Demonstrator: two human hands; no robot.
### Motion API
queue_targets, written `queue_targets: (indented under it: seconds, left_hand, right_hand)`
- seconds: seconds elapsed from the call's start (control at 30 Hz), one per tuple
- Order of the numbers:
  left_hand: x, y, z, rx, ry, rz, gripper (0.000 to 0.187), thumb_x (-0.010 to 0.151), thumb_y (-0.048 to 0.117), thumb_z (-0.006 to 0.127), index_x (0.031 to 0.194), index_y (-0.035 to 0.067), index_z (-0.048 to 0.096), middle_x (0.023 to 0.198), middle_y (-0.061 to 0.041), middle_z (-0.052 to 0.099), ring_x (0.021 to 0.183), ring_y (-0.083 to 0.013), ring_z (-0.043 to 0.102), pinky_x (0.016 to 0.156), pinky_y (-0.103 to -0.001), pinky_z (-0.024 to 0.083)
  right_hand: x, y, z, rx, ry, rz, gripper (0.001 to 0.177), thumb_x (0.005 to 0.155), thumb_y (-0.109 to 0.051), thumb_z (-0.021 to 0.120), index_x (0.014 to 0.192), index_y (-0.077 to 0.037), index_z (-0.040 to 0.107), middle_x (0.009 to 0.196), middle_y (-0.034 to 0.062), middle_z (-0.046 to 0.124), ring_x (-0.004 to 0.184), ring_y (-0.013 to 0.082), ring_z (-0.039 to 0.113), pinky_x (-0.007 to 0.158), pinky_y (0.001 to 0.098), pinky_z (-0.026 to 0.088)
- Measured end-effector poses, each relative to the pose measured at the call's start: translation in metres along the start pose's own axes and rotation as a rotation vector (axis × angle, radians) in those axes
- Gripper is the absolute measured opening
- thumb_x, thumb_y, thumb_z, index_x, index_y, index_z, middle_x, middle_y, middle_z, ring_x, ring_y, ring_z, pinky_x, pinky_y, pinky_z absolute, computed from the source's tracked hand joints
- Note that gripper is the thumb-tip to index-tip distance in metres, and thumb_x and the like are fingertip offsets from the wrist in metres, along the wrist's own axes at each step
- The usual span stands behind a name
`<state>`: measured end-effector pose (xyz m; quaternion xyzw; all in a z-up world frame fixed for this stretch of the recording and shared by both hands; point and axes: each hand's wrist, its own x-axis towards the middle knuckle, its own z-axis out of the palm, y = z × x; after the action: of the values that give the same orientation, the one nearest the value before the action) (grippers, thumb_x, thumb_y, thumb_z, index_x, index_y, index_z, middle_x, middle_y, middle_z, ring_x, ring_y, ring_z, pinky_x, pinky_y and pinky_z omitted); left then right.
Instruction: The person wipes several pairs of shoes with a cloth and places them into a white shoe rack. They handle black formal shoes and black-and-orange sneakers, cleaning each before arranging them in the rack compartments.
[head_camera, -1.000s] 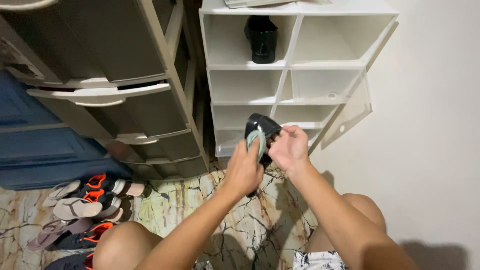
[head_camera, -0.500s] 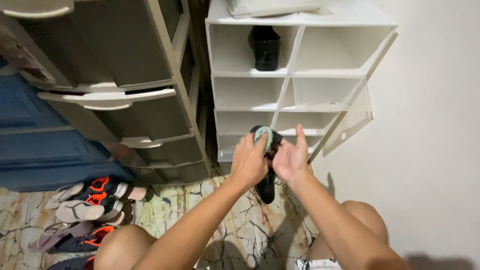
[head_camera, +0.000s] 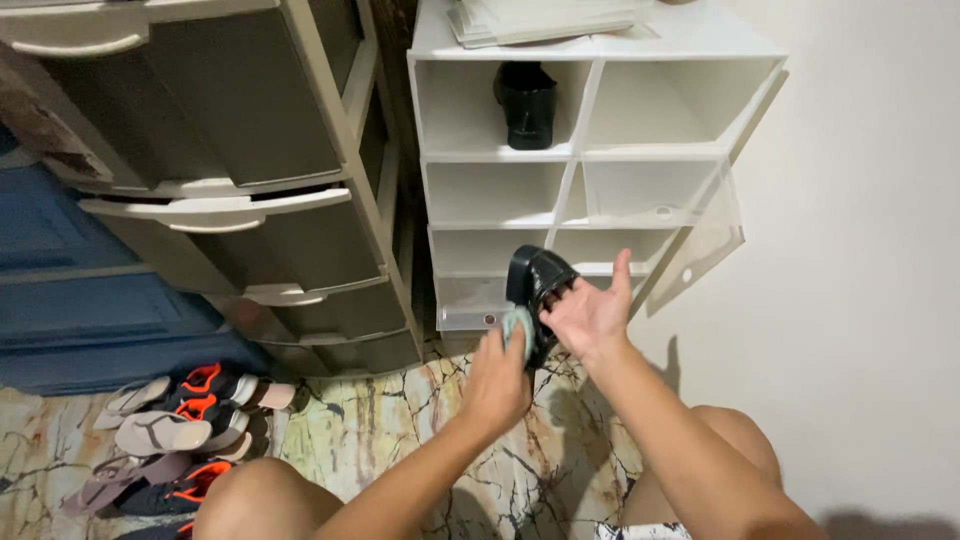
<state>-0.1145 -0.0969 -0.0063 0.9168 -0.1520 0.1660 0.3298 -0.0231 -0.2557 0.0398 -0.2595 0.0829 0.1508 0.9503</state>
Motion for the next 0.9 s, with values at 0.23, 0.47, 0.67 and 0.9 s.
queue_targets:
  seconds: [0.23,0.47,0.67,0.9]
  left_hand:
    - [-0.039,-0.022,0.003,0.234,-0.452,-0.102,0.071,0.076,-0.007,0.056,0.145,0.000,0.042,0.120,-0.027,0.049,0.113,-0.0433,0.050,0.095,-0.052,0.044]
    - [0.030,-0.004,-0.015,0.089,0.022,0.056,0.068,0.077,-0.005,0.054,0.145,-0.004,0.045,0.115,-0.030,0.053,0.102,-0.0450,0.054,0.087,-0.053,0.046]
    - [0.040,0.008,-0.024,0.095,0.105,0.098,0.067,0.076,-0.002,0.060,0.142,-0.002,0.050,0.116,-0.028,0.054,0.105,-0.0454,0.053,0.089,-0.053,0.045]
    - [-0.024,-0.018,0.012,0.233,-0.143,0.165,0.063,0.077,-0.001,0.063,0.139,0.001,0.052,0.124,-0.028,0.054,0.112,-0.0428,0.053,0.095,-0.050,0.045]
  right_hand:
    - [-0.006,-0.003,0.012,-0.077,-0.033,-0.035,0.128,0.073,-0.091,0.047,0.151,0.010,0.033,0.157,0.0289,0.042,0.146,0.0411,0.041,0.121,0.0605,0.025]
    - [-0.010,0.001,0.017,-0.098,-0.103,0.008,0.123,0.074,-0.089,0.046,0.150,0.008,0.037,0.153,0.0243,0.047,0.143,0.0378,0.043,0.117,0.0580,0.027]
    - [-0.007,-0.001,0.017,-0.064,-0.137,-0.002,0.124,0.071,-0.089,0.052,0.148,0.007,0.039,0.154,0.0242,0.047,0.142,0.0372,0.045,0.119,0.0558,0.029]
    - [0.001,-0.011,-0.001,0.006,-0.079,-0.029,0.127,0.066,-0.080,0.068,0.150,0.009,0.033,0.149,0.0246,0.049,0.140,0.0385,0.045,0.116,0.0601,0.030]
